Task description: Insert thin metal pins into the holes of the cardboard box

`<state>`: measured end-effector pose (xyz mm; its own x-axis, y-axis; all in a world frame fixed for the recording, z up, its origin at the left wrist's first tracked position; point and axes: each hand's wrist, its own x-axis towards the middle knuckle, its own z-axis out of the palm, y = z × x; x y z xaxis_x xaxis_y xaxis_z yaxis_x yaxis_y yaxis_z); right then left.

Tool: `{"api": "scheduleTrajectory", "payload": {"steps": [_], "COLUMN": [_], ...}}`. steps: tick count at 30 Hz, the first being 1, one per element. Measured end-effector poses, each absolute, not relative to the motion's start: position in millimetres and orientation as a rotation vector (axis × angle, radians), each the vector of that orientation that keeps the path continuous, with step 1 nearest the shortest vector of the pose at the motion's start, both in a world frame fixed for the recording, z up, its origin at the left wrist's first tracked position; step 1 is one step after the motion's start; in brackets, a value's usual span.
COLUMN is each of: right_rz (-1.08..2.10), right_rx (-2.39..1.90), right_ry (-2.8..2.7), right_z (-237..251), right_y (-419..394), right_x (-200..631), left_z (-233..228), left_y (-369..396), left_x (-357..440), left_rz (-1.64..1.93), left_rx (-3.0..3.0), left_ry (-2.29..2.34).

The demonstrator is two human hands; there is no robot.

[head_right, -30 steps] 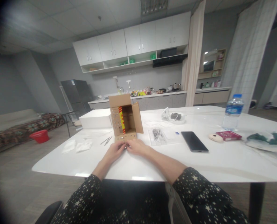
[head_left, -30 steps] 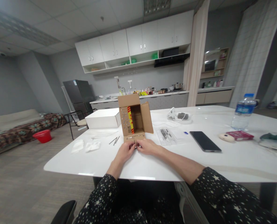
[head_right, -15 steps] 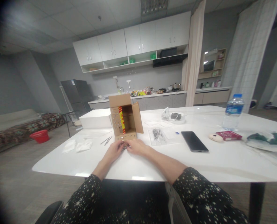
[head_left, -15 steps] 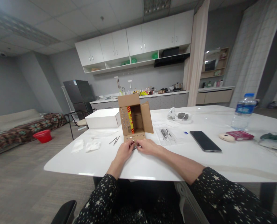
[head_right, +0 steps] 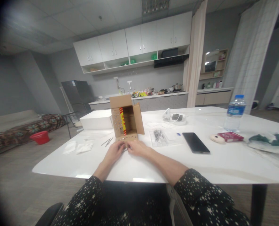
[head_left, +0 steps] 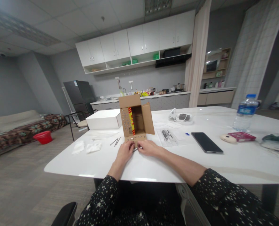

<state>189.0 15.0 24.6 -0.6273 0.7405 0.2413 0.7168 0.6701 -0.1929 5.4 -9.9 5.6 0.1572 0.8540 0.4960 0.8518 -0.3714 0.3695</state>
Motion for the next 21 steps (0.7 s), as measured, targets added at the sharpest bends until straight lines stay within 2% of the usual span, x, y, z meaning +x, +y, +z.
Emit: {"api": "scheduleTrajectory", "payload": {"steps": [21], "right_rz": [0.108], "right_rx": [-1.182], "right_ry": [-2.577], "right_z": [21.7], "right_y": [16.7], "right_x": [188.3], "left_z": [4.6], "left_y": [-9.7], "left_x": [2.8], "left_rz": [1.044], "left_rx": [2.360], "left_ry": [1.910]}}
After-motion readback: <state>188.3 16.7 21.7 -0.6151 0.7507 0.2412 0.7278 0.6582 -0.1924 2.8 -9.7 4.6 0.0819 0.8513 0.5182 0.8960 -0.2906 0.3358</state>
